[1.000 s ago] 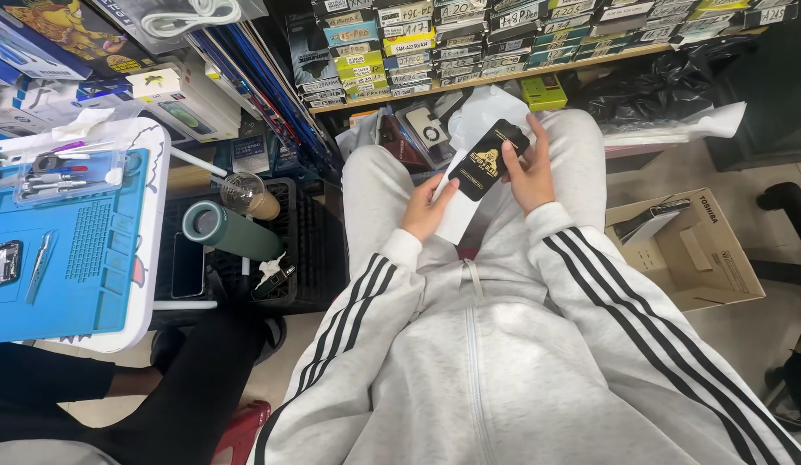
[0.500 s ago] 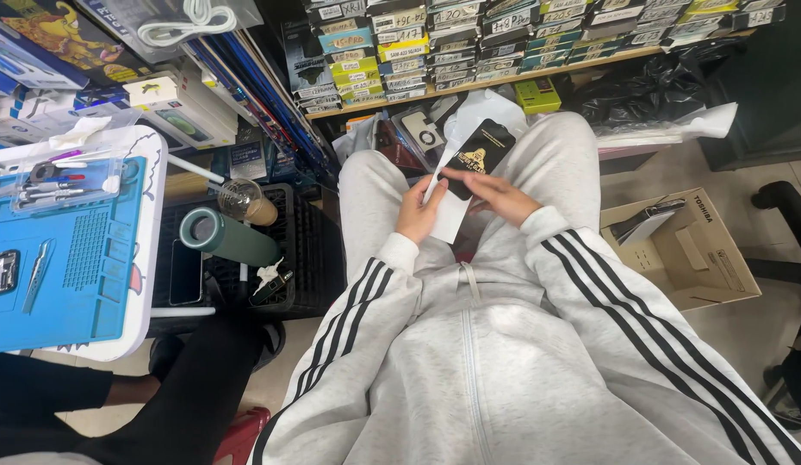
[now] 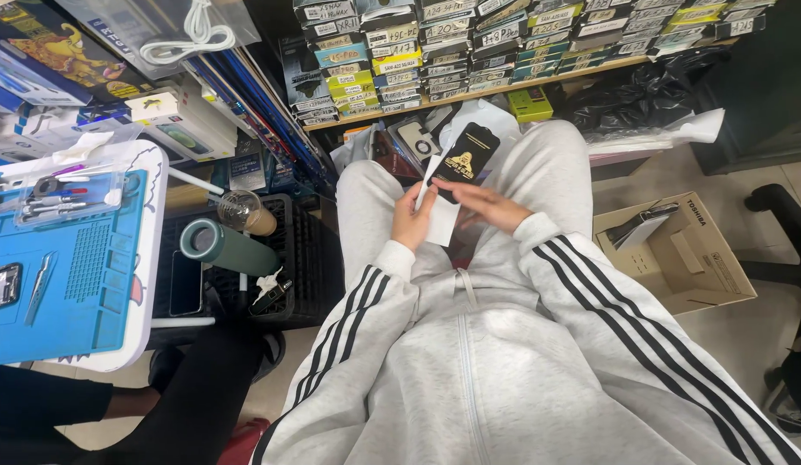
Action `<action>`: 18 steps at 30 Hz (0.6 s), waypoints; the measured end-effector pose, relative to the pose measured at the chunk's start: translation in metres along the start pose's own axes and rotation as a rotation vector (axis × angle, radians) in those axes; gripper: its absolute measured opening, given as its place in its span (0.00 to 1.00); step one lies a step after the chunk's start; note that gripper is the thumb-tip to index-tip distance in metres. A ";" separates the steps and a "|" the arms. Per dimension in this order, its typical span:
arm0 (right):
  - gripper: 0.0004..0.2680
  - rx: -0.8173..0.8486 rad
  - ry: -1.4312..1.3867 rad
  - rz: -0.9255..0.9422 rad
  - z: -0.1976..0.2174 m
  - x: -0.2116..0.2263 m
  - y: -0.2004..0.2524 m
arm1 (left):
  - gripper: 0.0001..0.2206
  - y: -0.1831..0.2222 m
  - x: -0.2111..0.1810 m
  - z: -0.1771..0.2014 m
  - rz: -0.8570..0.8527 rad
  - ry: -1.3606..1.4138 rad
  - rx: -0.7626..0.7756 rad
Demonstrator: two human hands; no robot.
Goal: Sorting electronic components by removing them from protective sleeves and placing them into a cardboard box
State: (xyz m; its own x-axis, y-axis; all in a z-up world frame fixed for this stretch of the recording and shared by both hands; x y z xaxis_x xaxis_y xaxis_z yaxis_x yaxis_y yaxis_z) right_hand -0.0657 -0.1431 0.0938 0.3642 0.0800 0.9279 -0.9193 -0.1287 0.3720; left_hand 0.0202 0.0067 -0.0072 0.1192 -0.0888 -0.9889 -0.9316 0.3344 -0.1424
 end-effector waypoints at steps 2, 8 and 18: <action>0.22 -0.156 -0.147 0.085 0.015 -0.011 -0.013 | 0.12 -0.004 0.018 0.001 0.020 0.004 0.006; 0.21 -0.327 -0.199 0.172 0.039 -0.031 -0.023 | 0.14 0.001 -0.003 -0.003 0.051 0.040 -0.050; 0.16 -0.063 -0.076 0.061 0.021 -0.045 -0.029 | 0.15 -0.008 0.031 0.005 0.089 0.052 -0.142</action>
Point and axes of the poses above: each hand's wrist, its own y-axis away from the middle knuckle, its own z-axis out of the back of the hand, x = y × z, the point moved 2 cm from there along -y, towards the middle knuckle, and after that the axes turned 7 degrees about -z, right-handed, at the moved point
